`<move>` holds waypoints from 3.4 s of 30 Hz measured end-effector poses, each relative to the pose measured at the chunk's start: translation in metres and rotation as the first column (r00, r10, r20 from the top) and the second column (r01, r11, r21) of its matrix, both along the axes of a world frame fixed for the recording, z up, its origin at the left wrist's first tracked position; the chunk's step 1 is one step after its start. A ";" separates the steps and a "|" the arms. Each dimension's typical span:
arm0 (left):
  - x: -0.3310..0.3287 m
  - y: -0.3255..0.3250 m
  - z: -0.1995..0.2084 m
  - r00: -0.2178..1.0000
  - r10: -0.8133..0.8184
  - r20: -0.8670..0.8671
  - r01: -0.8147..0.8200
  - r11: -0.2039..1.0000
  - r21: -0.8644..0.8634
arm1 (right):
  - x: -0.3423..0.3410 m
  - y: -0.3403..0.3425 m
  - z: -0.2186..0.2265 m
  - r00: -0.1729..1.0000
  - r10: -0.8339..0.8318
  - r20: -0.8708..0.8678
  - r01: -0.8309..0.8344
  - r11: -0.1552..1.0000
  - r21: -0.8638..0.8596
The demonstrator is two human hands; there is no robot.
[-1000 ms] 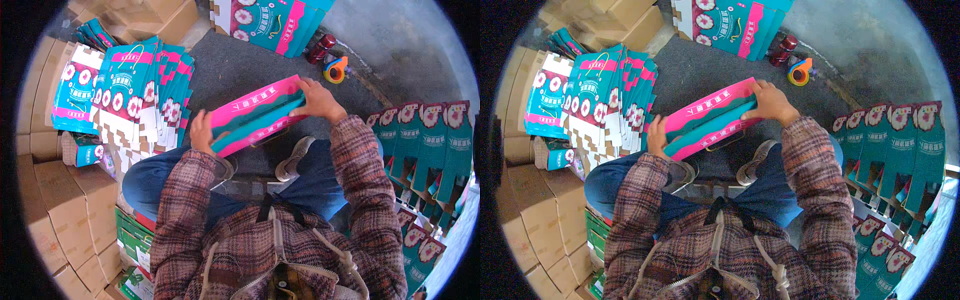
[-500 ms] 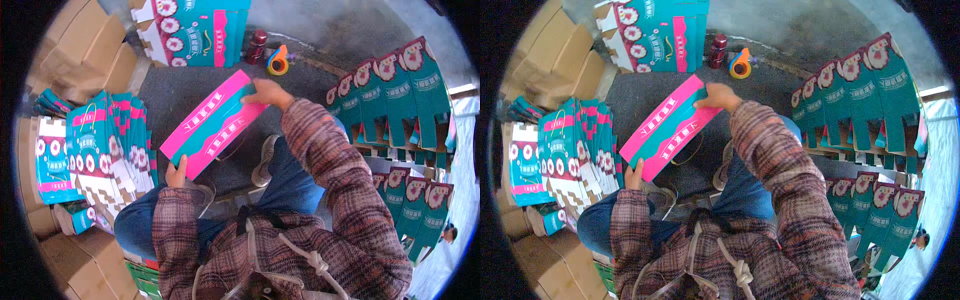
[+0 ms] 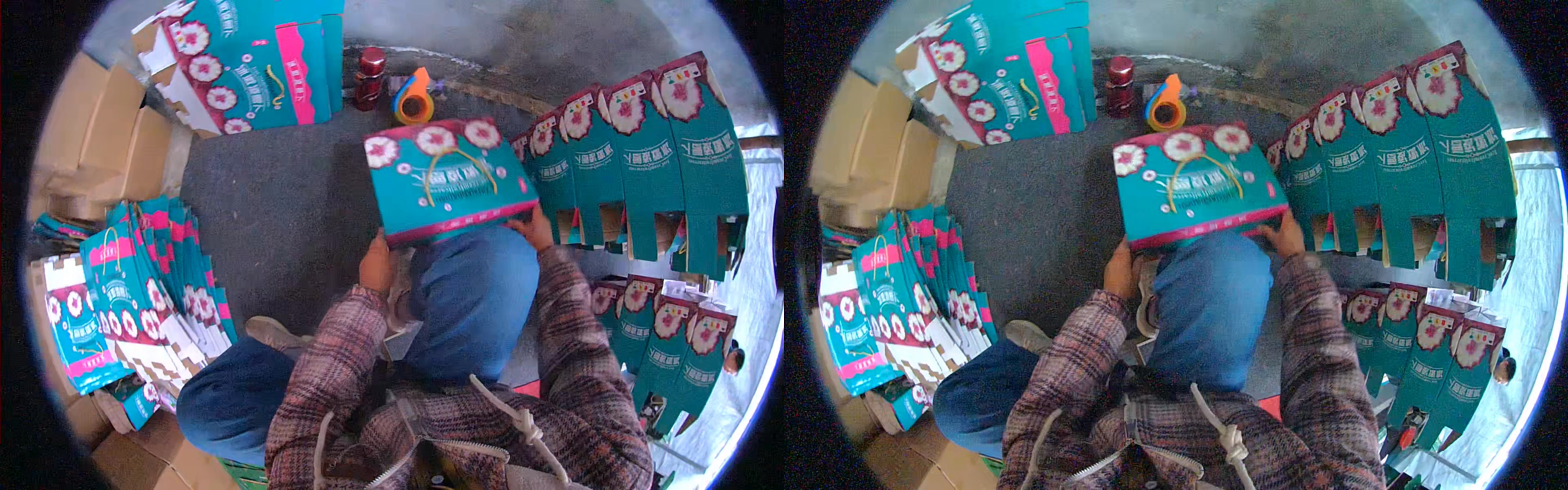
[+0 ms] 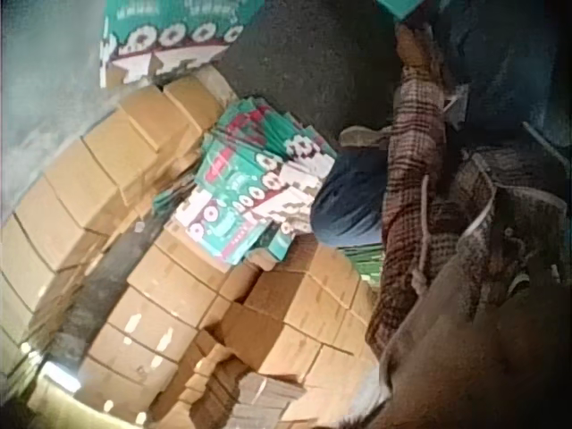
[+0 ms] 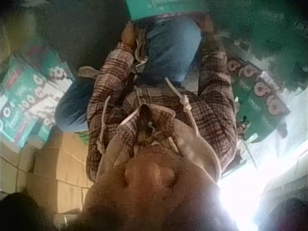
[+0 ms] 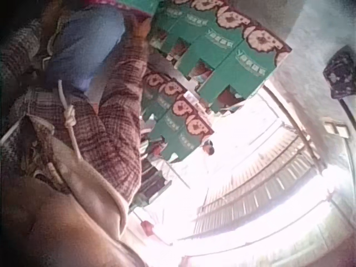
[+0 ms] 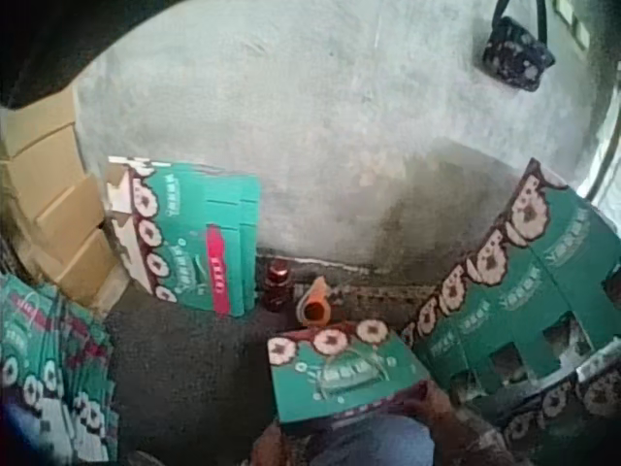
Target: Folding and assembling cardboard gift boxes.
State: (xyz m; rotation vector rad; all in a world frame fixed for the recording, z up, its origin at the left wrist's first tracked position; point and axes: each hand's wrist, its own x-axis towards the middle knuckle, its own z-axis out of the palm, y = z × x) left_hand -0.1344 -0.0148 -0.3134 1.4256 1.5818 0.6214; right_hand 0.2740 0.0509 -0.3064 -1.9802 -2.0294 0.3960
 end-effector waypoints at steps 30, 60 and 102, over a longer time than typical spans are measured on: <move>0.067 0.067 -0.084 0.973 -0.030 0.229 0.048 0.996 -0.074 | -0.015 -0.038 -0.057 0.863 -0.479 -0.163 0.482 0.876 -0.023; 0.110 0.078 -0.110 0.828 -0.131 0.545 0.246 0.959 -0.142 | -0.004 -0.014 -0.054 0.927 -0.344 0.147 0.344 0.939 0.027; -0.585 -0.304 -0.058 -0.439 0.478 0.760 -0.869 -0.012 -0.494 | -0.389 -0.028 0.276 0.611 0.611 -0.503 -0.759 0.632 -0.155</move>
